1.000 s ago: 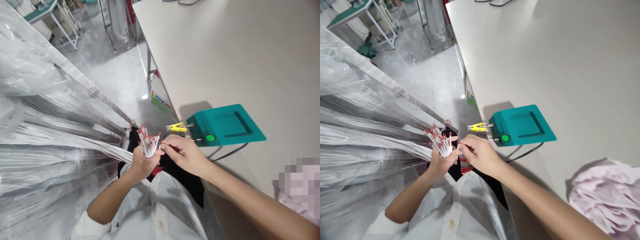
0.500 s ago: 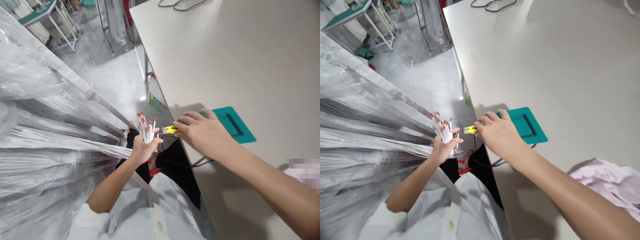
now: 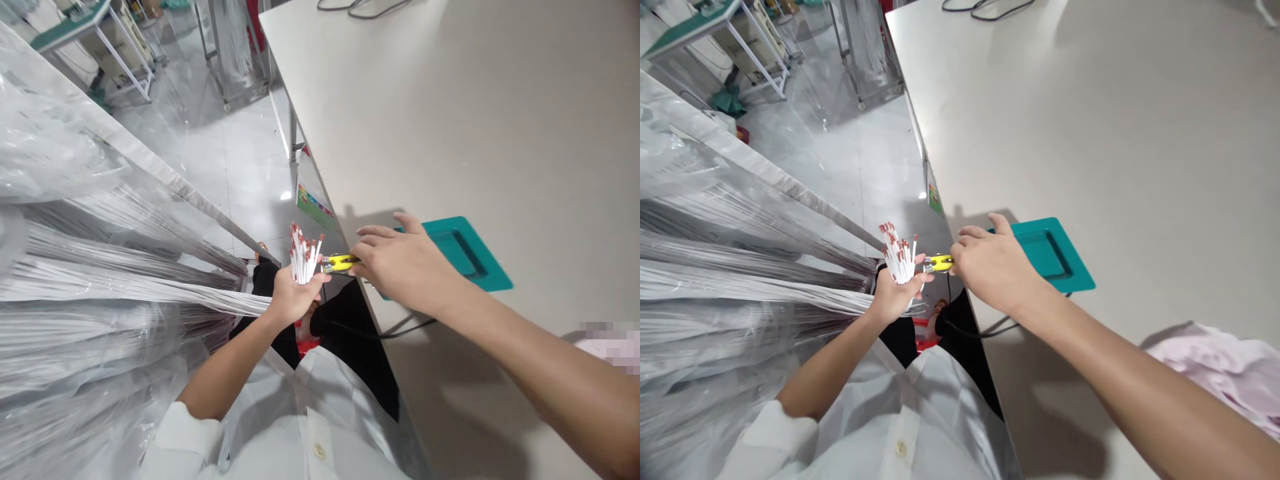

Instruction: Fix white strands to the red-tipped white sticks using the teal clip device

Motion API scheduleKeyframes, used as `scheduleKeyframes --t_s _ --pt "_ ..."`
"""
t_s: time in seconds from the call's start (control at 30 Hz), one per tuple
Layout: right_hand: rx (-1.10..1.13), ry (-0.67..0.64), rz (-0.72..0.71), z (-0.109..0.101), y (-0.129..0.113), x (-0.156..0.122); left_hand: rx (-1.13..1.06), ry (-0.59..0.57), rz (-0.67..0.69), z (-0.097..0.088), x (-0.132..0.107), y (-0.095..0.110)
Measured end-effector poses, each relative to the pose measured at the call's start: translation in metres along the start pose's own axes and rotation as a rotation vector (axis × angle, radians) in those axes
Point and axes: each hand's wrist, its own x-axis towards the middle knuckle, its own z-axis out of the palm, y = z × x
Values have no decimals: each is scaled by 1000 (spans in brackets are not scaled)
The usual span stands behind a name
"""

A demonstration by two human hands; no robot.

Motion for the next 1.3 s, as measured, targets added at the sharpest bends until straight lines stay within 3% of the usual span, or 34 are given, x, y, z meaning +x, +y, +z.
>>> scheduleKeyframes --t_s 0.17,0.43,0.6,0.7,0.77,0.97,1.1,1.3 --pt "-18 -16 28 -1 -3 -1 26 11 32 1 -1 -3" --pt "-13 5 5 5 0 -2 -2 73 -20 -2 -9 9" --pt "127 163 -12 2 -7 -6 -3 77 -28 -13 -15 12" --pt "388 347 43 -1 -30 -13 -26 58 -9 -21 -20 13" --pt "685 393 153 0 -48 -17 -80 10 22 -27 -26 14" --pt "1672 80 394 7 -74 -13 -210 -230 80 -39 -39 20" --pt "1890 3 474 12 -74 -10 -195 -332 69 -46 -41 17" --pt "2114 13 514 24 -85 -9 -92 -381 28 -50 -44 13"
